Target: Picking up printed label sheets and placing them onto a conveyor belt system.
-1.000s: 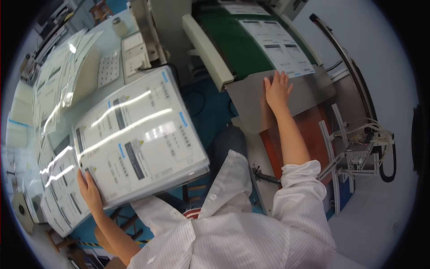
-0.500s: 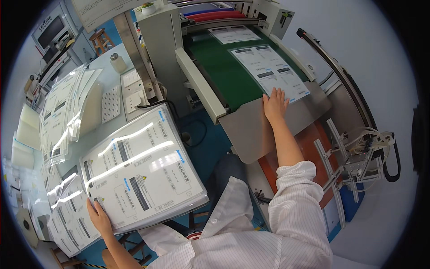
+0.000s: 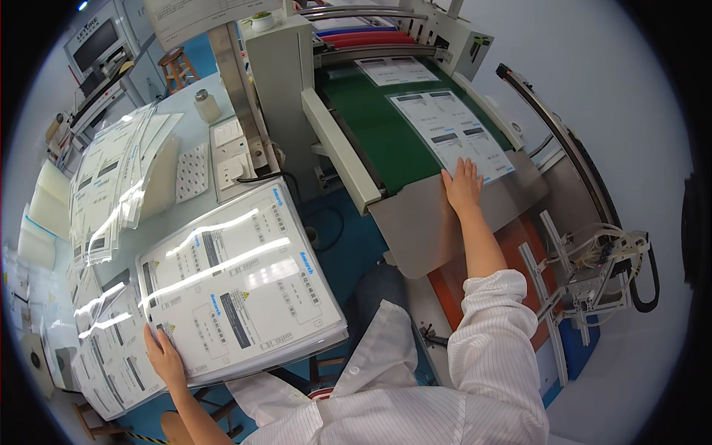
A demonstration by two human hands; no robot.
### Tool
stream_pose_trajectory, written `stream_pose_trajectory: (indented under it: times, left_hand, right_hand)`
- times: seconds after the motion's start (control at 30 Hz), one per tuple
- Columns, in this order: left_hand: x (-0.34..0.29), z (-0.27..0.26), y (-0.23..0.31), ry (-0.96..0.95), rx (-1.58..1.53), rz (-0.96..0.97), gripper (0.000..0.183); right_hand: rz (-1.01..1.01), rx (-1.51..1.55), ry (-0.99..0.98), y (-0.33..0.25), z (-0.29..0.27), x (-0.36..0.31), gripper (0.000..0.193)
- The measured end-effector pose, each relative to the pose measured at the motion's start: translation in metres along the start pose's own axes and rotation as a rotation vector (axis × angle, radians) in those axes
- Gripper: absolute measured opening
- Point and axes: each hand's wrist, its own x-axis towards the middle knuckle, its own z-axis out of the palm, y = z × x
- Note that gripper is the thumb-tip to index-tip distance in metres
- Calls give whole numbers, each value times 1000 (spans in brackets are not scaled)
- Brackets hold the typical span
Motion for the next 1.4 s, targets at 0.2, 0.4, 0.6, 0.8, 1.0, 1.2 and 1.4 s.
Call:
stream_pose_trajectory:
  times: [0.2, 0.4, 0.6, 0.8, 1.0, 1.2, 1.4]
  left_hand:
    - [-2, 0, 4, 17, 20, 12, 47]
    - [-5, -3, 13, 20, 47, -8, 46]
    - [-6, -3, 17, 19, 8, -40, 46]
    - [-4, -1, 12, 12, 1, -24, 46]
    - [-1, 0, -3, 13, 25, 18, 46]
    - [-1, 2, 2, -2, 18, 19, 47]
    - [5, 1, -18, -12, -7, 36, 46]
  right_hand:
    - [-36, -15, -49, 4, -5, -2, 67]
    - [-64, -18, -37, 3, -4, 0, 66]
    - [-79, -14, -41, 3, -3, 1, 66]
    - [-68, 1, -28, 4, -1, 2, 66]
    - [-53, 0, -6, -1, 2, 2, 66]
    - [-24, -23, 32, 3, 8, 0, 66]
    - [-51, -54, 64, -7, 7, 3, 65]
